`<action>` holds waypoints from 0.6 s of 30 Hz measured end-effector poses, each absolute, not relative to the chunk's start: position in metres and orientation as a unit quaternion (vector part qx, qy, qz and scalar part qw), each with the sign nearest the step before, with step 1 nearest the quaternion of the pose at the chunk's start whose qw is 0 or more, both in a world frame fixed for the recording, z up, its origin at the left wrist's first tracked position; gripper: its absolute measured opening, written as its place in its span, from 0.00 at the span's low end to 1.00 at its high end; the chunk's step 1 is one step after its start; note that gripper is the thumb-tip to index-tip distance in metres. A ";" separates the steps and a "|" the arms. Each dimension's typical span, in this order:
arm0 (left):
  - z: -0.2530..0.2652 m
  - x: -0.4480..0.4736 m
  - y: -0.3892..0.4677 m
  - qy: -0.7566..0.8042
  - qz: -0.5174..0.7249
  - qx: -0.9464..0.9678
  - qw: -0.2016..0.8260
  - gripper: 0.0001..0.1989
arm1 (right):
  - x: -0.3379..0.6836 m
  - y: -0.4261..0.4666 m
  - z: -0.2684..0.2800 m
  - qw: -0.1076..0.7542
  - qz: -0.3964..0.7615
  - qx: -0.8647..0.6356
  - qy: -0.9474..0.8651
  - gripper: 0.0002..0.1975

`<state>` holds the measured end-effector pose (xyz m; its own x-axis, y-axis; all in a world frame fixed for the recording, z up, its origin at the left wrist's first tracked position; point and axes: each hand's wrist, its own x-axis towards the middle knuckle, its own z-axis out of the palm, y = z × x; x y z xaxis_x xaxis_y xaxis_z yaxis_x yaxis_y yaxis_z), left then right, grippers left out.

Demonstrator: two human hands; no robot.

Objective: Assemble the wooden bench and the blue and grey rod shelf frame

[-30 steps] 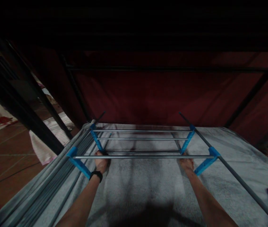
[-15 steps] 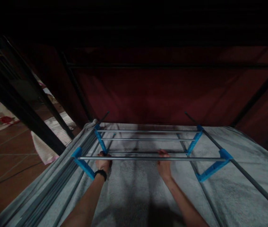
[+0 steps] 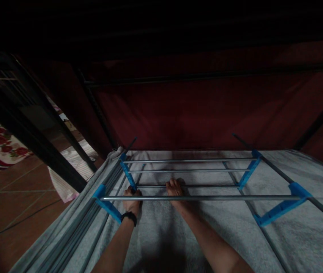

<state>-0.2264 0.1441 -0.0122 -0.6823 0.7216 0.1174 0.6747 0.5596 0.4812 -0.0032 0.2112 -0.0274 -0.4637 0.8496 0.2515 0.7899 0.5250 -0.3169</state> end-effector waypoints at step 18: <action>-0.023 -0.226 0.150 0.897 0.240 0.370 0.017 0.19 | -0.001 0.211 -0.033 0.235 0.058 -0.471 -0.848 0.09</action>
